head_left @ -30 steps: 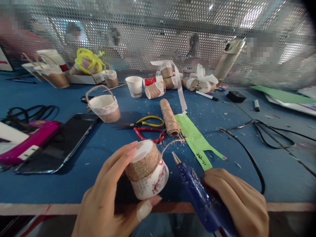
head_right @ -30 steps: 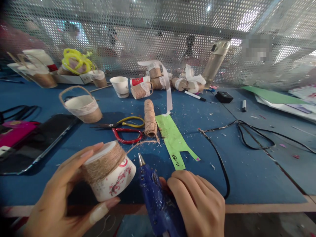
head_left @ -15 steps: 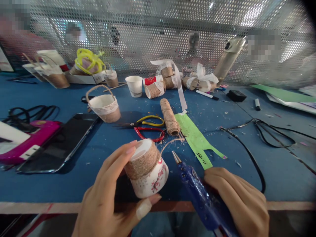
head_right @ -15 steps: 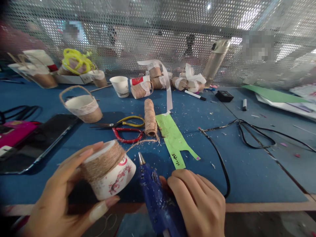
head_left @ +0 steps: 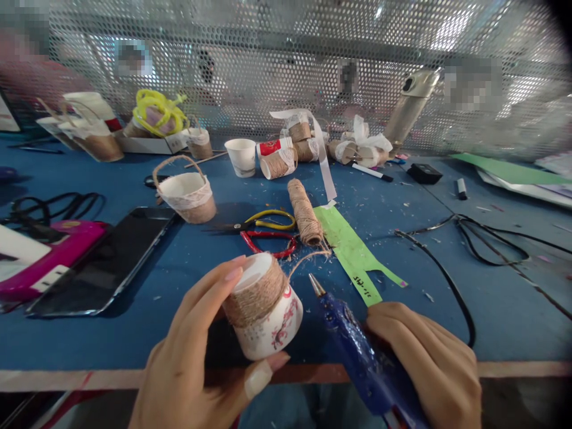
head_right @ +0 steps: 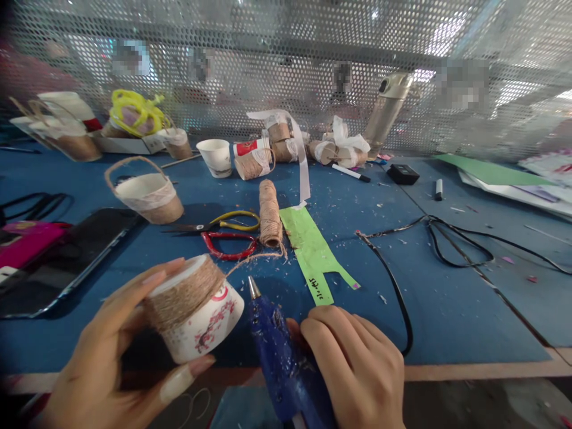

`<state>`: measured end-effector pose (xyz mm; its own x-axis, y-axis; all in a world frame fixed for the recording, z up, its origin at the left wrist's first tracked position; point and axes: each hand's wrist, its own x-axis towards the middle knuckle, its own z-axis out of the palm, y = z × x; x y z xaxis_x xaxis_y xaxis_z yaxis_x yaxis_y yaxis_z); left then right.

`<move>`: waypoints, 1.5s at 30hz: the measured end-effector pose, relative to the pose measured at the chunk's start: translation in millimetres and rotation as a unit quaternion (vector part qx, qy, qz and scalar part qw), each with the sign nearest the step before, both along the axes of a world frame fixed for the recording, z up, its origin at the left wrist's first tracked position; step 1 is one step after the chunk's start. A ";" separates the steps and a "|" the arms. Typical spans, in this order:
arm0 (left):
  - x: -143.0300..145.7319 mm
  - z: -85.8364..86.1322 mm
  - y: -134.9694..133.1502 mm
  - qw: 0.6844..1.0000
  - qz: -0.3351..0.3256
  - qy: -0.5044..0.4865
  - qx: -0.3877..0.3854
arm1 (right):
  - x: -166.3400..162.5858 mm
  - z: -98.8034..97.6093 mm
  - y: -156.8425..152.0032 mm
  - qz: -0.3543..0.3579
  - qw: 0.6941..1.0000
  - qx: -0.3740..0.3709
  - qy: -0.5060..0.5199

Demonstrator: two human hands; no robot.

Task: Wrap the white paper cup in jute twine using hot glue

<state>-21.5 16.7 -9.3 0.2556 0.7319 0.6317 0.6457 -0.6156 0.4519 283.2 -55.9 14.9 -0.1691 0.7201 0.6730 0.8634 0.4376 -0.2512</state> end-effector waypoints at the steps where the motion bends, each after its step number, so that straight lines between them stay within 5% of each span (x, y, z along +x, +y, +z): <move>1: -0.4 -0.5 -0.4 1.000 0.003 0.001 -0.001 | 0.9 0.3 0.5 -0.009 1.000 0.002 0.005; 7: -2.4 -3.8 -4.0 1.000 0.001 -0.001 0.002 | 10.0 1.0 1.5 0.031 0.998 -0.003 -0.046; 15: -1.0 -4.9 -3.4 1.000 0.018 -0.007 -0.011 | -12.4 -4.4 -2.7 -0.042 0.999 0.009 0.031; 26: -1.1 -4.3 -2.6 1.000 0.010 -0.010 -0.010 | -13.4 -7.4 -2.8 -0.047 0.998 0.014 0.027; 45: -3.6 -6.7 -2.2 1.000 0.015 -0.009 -0.018 | 8.1 2.0 1.6 0.019 0.999 -0.004 -0.033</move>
